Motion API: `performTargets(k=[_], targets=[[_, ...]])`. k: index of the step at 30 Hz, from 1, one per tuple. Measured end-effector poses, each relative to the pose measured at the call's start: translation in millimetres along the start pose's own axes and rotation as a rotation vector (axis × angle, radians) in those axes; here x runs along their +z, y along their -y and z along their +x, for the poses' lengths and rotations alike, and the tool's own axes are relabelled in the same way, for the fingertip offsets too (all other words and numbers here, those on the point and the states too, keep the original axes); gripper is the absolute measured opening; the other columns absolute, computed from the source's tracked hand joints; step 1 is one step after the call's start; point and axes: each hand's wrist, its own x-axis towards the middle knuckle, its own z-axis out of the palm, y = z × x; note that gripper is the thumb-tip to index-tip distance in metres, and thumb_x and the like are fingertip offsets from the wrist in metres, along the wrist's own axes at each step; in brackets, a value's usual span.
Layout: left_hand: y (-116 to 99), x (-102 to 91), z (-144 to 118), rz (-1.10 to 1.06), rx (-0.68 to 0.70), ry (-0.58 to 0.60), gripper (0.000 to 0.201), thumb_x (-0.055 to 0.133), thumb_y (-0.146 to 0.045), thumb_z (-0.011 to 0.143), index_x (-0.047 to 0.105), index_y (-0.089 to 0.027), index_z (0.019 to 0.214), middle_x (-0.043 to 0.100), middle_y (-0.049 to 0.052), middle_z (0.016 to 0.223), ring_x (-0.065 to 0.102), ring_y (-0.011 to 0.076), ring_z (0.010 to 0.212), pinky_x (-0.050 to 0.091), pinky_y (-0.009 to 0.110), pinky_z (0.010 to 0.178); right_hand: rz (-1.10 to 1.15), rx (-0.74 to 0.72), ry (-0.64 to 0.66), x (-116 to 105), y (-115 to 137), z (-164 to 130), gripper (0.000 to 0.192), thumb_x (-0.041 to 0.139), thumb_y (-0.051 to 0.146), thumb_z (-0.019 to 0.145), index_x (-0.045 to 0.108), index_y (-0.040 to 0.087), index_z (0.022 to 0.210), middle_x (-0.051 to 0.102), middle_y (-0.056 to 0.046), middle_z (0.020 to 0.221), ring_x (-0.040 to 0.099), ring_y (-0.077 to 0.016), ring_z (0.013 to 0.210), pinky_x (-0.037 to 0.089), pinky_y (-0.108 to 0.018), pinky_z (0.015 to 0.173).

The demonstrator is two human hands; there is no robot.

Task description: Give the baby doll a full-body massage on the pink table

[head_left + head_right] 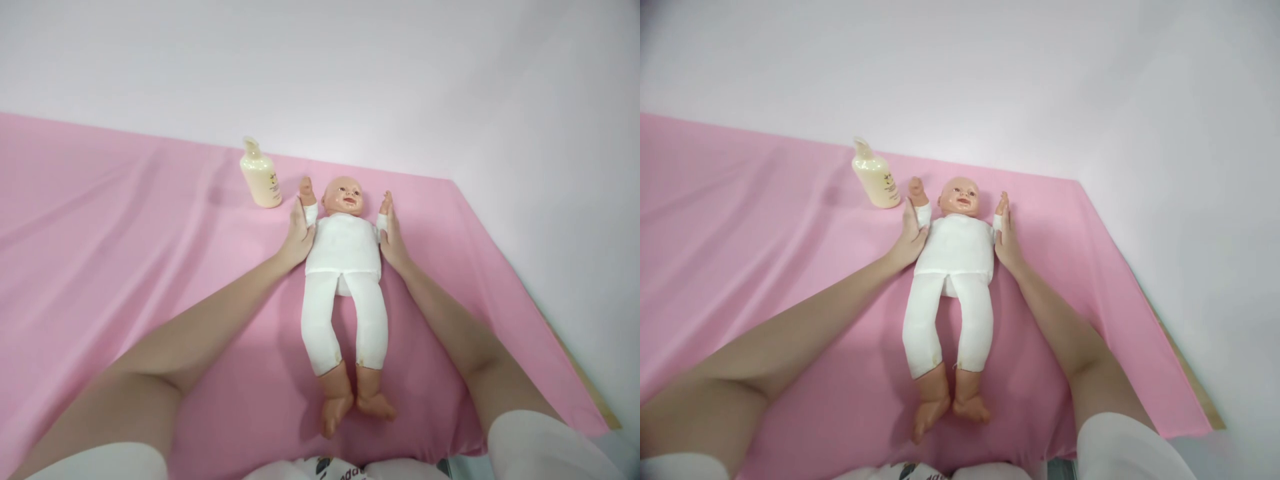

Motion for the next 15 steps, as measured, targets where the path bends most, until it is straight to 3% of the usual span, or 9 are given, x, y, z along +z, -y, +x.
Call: performTargets(k=[4, 6, 11, 15], targets=[[5, 0.3, 0, 0.020, -0.107, 0.028, 0.091, 0.048, -0.063, 0.097, 0.007, -0.015, 0.163, 0.001, 0.020, 0.171, -0.003, 0.0362, 0.160, 0.005, 0.060, 0.129, -0.006, -0.006, 0.044, -2, 3, 1, 0.063, 0.011, 0.047, 0.106, -0.022, 0.036, 0.159, -0.011, 0.006, 0.174, -0.004, -0.0171, 0.162, 0.005, -0.056, 0.133], [4, 0.5, 0, 0.030, -0.111, 0.032, 0.088, 0.048, -0.061, 0.097, 0.012, -0.015, 0.162, 0.011, 0.021, 0.170, 0.006, 0.0375, 0.159, 0.010, 0.062, 0.128, 0.002, 0.041, 0.049, 1, 0, -1, 0.065, 0.011, 0.051, 0.106, -0.023, 0.035, 0.159, -0.012, 0.006, 0.173, -0.005, -0.0168, 0.162, 0.003, -0.055, 0.133], [-6, -0.4, 2, 0.030, -0.095, 0.030, 0.076, 0.047, -0.052, 0.099, 0.022, -0.013, 0.160, 0.049, 0.021, 0.151, 0.044, 0.0363, 0.142, 0.030, 0.061, 0.122, 0.070, 0.379, 0.068, 8, -13, -8, 0.090, 0.023, 0.069, 0.099, -0.021, 0.021, 0.161, -0.009, -0.007, 0.174, -0.003, -0.0247, 0.162, 0.002, -0.057, 0.132], [-14, -3.9, 1, 0.049, -0.174, 0.044, 0.078, 0.052, -0.048, 0.098, 0.020, -0.012, 0.160, 0.051, 0.022, 0.148, 0.050, 0.0370, 0.137, 0.034, 0.061, 0.119, 0.105, 0.495, 0.084, 5, -13, -9, 0.103, 0.031, 0.077, 0.093, -0.017, 0.017, 0.162, -0.004, -0.013, 0.174, 0.002, -0.0276, 0.162, 0.003, -0.056, 0.131]])
